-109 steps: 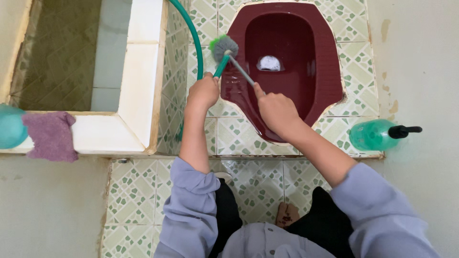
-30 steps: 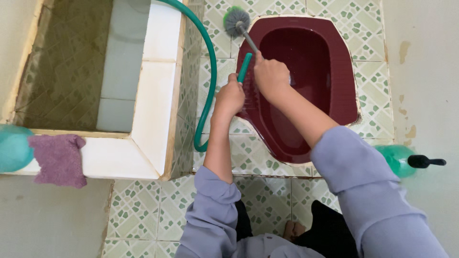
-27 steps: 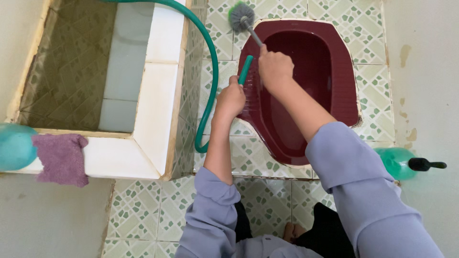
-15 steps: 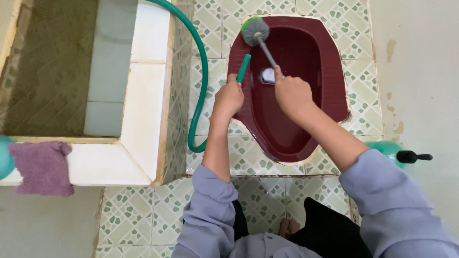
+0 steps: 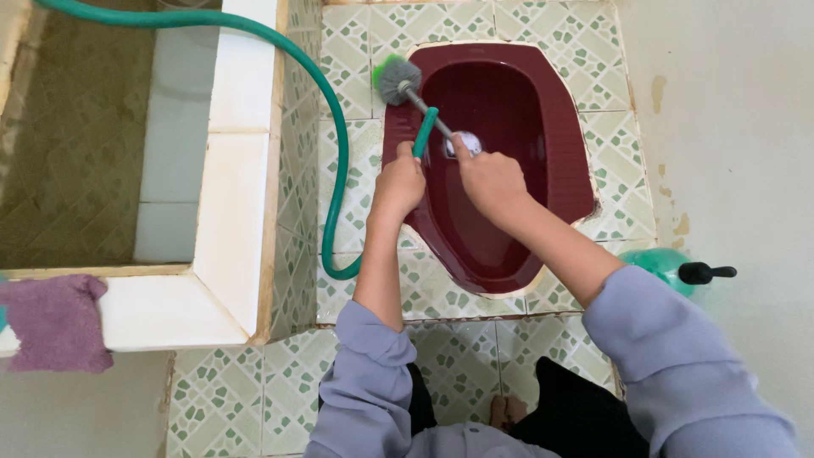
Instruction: The person scrubs the floor and wall near a squat toilet using a hand brush and water from a hose. Then the person scrubs the inside of the squat toilet bowl with a long-handled brush while rinsing with the hose.
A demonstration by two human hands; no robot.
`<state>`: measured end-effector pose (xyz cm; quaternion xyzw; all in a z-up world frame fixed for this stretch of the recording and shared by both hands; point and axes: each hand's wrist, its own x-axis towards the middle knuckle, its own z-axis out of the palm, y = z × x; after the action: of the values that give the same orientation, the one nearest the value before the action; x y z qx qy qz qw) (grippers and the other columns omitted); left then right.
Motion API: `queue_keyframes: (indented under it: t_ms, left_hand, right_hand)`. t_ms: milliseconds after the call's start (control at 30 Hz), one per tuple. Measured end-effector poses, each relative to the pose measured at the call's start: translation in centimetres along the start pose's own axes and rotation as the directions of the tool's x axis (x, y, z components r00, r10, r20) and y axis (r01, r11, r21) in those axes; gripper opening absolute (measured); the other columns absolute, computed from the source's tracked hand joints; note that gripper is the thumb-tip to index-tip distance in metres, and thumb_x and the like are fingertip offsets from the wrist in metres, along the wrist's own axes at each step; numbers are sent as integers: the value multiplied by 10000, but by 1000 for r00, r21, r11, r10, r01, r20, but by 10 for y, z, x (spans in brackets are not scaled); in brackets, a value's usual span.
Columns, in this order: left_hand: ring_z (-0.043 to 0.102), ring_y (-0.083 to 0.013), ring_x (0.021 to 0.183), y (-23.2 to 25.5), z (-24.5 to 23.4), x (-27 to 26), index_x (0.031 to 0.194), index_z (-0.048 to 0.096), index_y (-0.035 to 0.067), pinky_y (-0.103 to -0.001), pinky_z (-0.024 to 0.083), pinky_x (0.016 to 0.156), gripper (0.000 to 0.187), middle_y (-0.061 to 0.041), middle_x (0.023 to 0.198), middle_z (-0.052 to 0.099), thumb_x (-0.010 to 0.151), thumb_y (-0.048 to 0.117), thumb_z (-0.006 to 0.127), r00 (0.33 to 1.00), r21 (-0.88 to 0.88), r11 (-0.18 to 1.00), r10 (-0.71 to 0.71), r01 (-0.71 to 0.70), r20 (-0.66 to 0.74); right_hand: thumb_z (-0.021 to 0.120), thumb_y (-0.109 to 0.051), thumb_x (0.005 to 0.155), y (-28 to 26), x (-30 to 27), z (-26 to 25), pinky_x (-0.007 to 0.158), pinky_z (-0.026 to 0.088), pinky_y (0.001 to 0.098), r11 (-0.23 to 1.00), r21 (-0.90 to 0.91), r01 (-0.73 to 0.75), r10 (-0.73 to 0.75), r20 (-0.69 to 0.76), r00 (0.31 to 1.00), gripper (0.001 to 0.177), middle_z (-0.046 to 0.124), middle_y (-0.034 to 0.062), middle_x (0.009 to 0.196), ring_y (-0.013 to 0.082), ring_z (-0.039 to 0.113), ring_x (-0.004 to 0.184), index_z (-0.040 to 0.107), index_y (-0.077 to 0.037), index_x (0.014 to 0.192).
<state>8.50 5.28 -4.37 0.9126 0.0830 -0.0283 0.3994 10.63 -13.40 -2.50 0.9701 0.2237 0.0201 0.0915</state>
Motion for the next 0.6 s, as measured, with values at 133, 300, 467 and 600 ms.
queue_keyframes:
  t_ms: [133, 300, 467, 600]
  left_hand:
    - [669, -513, 976, 1, 3, 2, 1367, 479, 86, -601, 483, 892, 370, -305, 1007, 715, 1032, 237, 433, 999, 12, 999, 33, -33, -13]
    - [661, -521, 1001, -3, 6, 7, 1375, 482, 84, -604, 483, 904, 380, -325, 1033, 701, 1033, 244, 439, 999, 29, 999, 39, -39, -12]
    - [654, -518, 1048, 3, 18, 11, 1412, 466, 87, -586, 480, 944, 412, -326, 1093, 690, 1033, 246, 441, 999, 46, 999, 3, -4, 36]
    - [653, -502, 1083, 13, 21, 4, 1411, 466, 77, -570, 479, 966, 411, -305, 1130, 693, 1038, 243, 418, 998, 14, 999, 40, -40, 41]
  right_hand:
    - [536, -30, 910, 9, 12, -5, 534, 606, 447, 997, -21, -69, 69, -25, 997, 696, 733, 162, 786, 304, 738, 657, 377, -41, 1587]
    - [522, -49, 952, 13, 4, 8, 559, 618, 441, 988, 51, -142, 145, -56, 988, 621, 738, 168, 802, 317, 740, 667, 394, -23, 1559]
    - [505, -41, 952, 15, -21, 19, 594, 610, 455, 994, 60, -89, 88, 10, 996, 621, 739, 171, 823, 320, 744, 731, 388, -44, 1562]
    - [510, -42, 933, 40, -9, 5, 622, 603, 465, 978, 113, -175, 180, -37, 983, 640, 739, 165, 837, 333, 742, 745, 391, -70, 1561]
